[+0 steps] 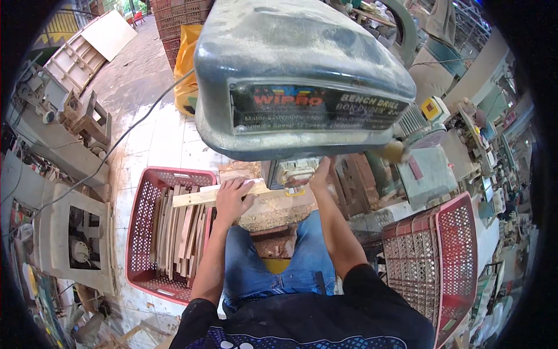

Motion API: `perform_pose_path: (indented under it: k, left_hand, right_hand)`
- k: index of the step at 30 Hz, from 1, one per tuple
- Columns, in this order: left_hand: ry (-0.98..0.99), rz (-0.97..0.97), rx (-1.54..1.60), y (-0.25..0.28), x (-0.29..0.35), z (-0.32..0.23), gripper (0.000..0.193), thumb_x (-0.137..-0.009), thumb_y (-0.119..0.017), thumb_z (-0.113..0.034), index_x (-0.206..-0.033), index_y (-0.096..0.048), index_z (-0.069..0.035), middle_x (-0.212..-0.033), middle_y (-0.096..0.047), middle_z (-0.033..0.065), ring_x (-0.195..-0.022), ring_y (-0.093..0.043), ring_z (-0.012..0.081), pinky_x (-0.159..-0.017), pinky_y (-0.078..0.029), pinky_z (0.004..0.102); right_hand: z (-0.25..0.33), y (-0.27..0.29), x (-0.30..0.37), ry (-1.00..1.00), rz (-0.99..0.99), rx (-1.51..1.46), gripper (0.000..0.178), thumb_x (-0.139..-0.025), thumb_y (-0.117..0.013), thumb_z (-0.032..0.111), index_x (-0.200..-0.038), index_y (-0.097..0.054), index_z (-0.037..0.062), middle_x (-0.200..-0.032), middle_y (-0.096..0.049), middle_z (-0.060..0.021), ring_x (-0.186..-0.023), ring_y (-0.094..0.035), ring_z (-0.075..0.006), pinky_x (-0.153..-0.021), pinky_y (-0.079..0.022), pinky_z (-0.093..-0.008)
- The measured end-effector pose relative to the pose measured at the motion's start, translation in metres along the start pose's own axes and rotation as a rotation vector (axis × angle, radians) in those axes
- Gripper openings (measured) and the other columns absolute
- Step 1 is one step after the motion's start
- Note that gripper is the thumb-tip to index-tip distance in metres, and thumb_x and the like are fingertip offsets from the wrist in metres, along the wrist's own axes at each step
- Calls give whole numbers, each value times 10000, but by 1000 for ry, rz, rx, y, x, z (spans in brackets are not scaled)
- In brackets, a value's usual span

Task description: Operator uses a bench drill to bore holes into multiple small wooden slats.

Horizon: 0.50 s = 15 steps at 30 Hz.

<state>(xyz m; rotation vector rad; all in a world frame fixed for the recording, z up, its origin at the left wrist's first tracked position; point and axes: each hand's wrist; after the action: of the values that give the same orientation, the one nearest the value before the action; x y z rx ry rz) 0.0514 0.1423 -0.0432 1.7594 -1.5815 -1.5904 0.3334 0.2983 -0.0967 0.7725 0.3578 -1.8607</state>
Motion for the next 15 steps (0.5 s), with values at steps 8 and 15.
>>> perform_pose_path:
  k: [8,15]
  left_hand:
    - [0,-14,51,-6,-1,-6,385,-757,-752,-251,-1121,-748,-125,-1143,-676,84,-1101,-611,281,-953,-460,414]
    - [7,-10,39,-5,1,-3,384,-757,-761,-256,-1117,-749,-124,-1145,-675,80,-1103,-612,275,-960,-457,417]
  right_hand:
    - [-22,6,-4,17,-17,232,381,-751,-722,158,-1111,-684,38,-853,-678,-220,-735,-628,-437,-631,-506,-458]
    - [56,27,-1,-18,47,144,142,-778,-699,136,-865,-673,26,-622,-574,-179,-585,-565,-400,-549,-463,-389]
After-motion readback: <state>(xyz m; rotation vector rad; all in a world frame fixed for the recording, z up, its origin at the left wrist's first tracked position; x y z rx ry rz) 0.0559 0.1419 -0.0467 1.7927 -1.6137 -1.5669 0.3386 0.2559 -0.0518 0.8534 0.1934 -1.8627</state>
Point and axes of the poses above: each hand's wrist, its own x-axis away from the middle knuckle, its own y-axis out of the back of the hand, z = x × y
